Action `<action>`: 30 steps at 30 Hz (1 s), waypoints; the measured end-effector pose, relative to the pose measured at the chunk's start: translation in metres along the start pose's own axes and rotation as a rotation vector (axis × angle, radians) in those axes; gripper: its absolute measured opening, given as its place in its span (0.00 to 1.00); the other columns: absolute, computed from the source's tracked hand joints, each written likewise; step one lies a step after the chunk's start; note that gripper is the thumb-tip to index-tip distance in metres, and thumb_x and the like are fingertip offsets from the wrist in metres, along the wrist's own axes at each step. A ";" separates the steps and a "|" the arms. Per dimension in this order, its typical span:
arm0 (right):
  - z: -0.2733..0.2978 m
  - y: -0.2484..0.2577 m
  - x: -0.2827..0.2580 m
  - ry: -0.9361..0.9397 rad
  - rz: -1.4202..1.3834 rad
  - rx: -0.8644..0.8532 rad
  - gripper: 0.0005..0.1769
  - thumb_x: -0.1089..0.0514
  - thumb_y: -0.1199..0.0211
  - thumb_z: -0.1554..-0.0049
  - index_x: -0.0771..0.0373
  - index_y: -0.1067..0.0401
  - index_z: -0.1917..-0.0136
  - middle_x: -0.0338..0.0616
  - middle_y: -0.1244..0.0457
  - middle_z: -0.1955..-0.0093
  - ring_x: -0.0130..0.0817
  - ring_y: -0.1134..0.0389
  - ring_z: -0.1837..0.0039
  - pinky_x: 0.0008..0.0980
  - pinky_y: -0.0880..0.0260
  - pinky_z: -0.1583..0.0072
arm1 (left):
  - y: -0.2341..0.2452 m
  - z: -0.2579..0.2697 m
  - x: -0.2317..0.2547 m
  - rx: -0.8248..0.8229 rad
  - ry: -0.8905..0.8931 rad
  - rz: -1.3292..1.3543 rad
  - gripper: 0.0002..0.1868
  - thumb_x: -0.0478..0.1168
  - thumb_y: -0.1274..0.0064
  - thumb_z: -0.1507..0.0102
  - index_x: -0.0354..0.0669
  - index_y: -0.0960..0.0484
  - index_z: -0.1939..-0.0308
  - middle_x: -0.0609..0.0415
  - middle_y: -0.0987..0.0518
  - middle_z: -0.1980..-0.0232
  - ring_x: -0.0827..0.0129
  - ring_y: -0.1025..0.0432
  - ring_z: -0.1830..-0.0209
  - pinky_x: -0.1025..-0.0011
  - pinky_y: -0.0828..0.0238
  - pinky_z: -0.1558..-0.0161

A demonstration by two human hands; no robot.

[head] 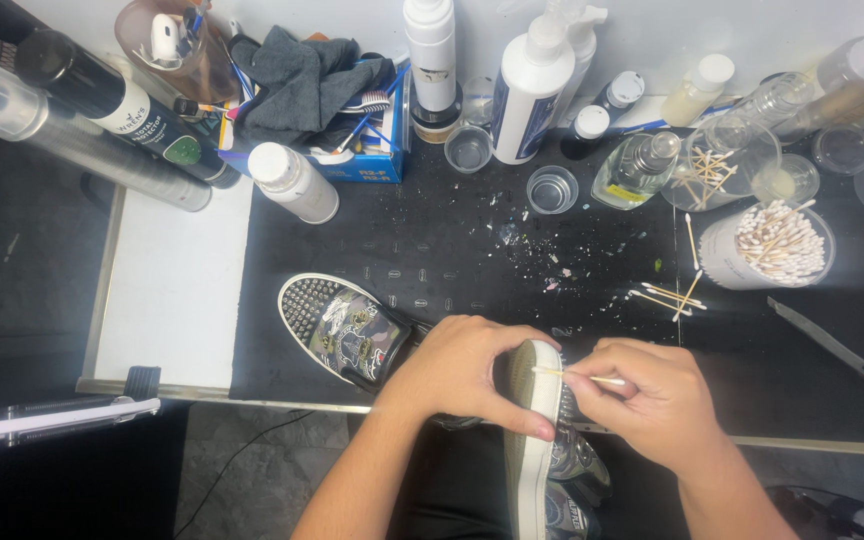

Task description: The person cleans the white midsole of a black slip-on shoe using cotton swabs dipped in a liquid. They rotate the shoe to access different sections of the sole and repeatedly dip the swabs into a small container of liquid before continuing to scrub.

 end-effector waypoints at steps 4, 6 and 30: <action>0.000 -0.004 0.001 -0.019 -0.119 -0.082 0.05 0.66 0.28 0.53 0.65 0.22 0.62 0.37 0.32 0.69 0.20 0.34 0.69 0.23 0.37 0.67 | -0.001 0.001 0.000 -0.016 0.006 0.030 0.41 0.72 0.36 0.56 0.50 0.14 0.48 0.53 0.13 0.61 0.58 0.17 0.61 0.67 0.23 0.57; 0.000 -0.001 0.004 -0.047 -0.007 -0.004 0.06 0.67 0.27 0.55 0.66 0.21 0.62 0.39 0.36 0.72 0.23 0.38 0.71 0.25 0.40 0.67 | 0.000 0.000 0.000 0.001 0.000 0.020 0.41 0.72 0.35 0.56 0.50 0.14 0.48 0.52 0.13 0.62 0.58 0.17 0.60 0.67 0.23 0.57; 0.001 -0.002 0.006 -0.015 -0.074 -0.052 0.03 0.65 0.29 0.51 0.65 0.23 0.63 0.36 0.33 0.70 0.21 0.36 0.70 0.24 0.39 0.66 | 0.000 -0.001 0.003 -0.004 0.036 -0.007 0.38 0.71 0.35 0.57 0.50 0.13 0.54 0.54 0.14 0.66 0.58 0.18 0.65 0.67 0.24 0.61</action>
Point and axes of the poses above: each hand's wrist, its own z-axis away from the middle knuckle, its own y-axis out of the back of the hand, x = y × z, the point moved 5 cm from there along -z, towards the middle knuckle
